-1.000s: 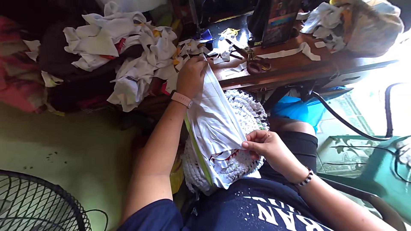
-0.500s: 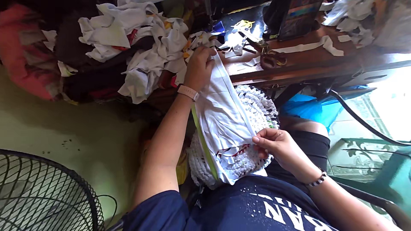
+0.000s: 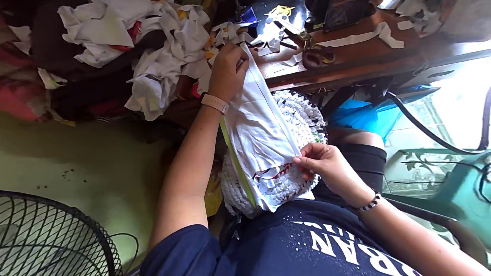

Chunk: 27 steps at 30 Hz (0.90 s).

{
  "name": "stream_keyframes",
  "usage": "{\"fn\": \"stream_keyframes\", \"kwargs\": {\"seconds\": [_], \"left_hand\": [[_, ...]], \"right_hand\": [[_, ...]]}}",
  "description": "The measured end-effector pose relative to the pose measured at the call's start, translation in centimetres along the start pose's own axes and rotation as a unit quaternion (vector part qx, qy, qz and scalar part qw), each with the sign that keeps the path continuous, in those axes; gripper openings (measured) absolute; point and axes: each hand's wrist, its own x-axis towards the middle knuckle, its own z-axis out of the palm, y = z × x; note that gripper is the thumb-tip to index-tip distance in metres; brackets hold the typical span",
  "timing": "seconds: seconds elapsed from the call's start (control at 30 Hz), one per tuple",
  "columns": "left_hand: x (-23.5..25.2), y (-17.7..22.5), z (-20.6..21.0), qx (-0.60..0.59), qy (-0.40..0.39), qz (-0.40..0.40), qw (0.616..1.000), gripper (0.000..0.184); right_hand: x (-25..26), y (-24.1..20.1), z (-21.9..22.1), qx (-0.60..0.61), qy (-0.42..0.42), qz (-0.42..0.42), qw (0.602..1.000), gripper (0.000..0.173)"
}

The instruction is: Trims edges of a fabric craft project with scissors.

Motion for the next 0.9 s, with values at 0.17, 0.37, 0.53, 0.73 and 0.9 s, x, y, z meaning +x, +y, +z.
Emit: {"fn": "stream_keyframes", "kwargs": {"seconds": [0.17,0.37,0.53,0.73,0.9], "left_hand": [[-2.1,3.6,-2.1,-0.01,0.057,0.083,0.995,0.028],[-11.2,11.5,-1.4,-0.034,-0.031,0.217,0.975,0.017],[-13.5,12.5,1.0,0.034,-0.063,0.289,0.955,0.017],[-13.4,12.5,2.0,0.052,-0.04,0.305,0.95,0.015],[-13.9,11.9,2.0,0.0,-0.011,0.282,0.959,0.01]], "right_hand": [[0.0,-0.1,0.0,-0.029,-0.003,-0.008,1.0,0.019],[0.0,0.4,-0.2,-0.069,-0.002,-0.012,0.998,0.017],[-0.3,0.6,0.1,-0.092,0.017,-0.039,0.995,0.013],[-0.4,0.8,0.2,-0.096,0.019,-0.057,0.994,0.011],[-0.5,0.7,-0.2,-0.067,-0.012,-0.04,0.997,0.013]]}}
